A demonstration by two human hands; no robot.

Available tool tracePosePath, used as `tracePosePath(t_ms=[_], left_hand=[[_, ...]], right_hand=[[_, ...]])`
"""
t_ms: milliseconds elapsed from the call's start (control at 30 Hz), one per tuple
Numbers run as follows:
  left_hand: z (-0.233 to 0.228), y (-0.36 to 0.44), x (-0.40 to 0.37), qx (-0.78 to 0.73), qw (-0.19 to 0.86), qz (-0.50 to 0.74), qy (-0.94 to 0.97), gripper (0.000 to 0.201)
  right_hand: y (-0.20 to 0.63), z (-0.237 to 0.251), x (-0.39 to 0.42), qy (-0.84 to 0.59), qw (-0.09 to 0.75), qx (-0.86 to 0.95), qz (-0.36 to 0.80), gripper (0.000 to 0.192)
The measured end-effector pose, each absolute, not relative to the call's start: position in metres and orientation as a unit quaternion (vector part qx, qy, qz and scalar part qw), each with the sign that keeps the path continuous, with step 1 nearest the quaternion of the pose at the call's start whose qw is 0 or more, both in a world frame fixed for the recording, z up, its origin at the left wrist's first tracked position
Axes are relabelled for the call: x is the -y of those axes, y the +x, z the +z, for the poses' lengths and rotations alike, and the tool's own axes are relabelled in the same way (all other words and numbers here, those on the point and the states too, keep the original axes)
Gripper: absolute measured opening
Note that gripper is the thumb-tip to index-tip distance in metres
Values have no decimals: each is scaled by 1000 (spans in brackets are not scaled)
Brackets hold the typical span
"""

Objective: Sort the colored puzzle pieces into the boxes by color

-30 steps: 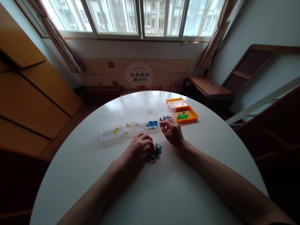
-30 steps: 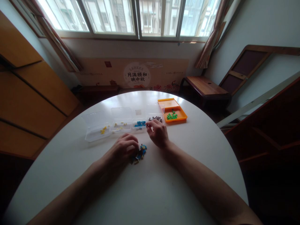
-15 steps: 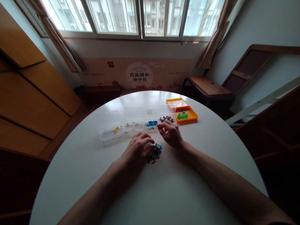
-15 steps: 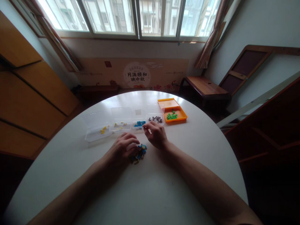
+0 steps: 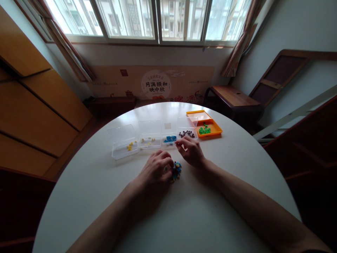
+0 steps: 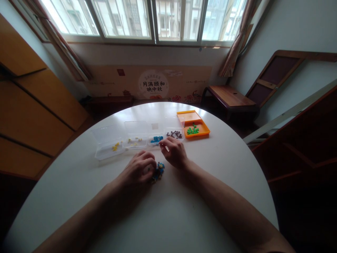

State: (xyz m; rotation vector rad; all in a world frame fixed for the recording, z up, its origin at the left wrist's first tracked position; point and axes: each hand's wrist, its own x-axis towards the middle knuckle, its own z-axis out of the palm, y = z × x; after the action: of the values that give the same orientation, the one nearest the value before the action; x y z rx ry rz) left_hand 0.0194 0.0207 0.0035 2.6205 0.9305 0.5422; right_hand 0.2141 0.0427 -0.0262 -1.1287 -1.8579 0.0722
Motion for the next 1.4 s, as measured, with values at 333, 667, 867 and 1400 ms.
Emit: tracePosePath(t_ms=[333,667,867,1400], left_hand=[[-2,21,-26,-345,164,169,909,10],[6,23,-23,-353,183,164,903,13],[3,24,-24,-364,166,150,904,9],[-6,15,-39,-380,282,310,825,13]], right_hand=[[214,-25,-42,-447,468,762,28,14],[215,-27,-42,-448,462,765,27,13],[215,-27,-43,-447,463,765,28,14],[211,-26,-40,-374,476,796,22,13]])
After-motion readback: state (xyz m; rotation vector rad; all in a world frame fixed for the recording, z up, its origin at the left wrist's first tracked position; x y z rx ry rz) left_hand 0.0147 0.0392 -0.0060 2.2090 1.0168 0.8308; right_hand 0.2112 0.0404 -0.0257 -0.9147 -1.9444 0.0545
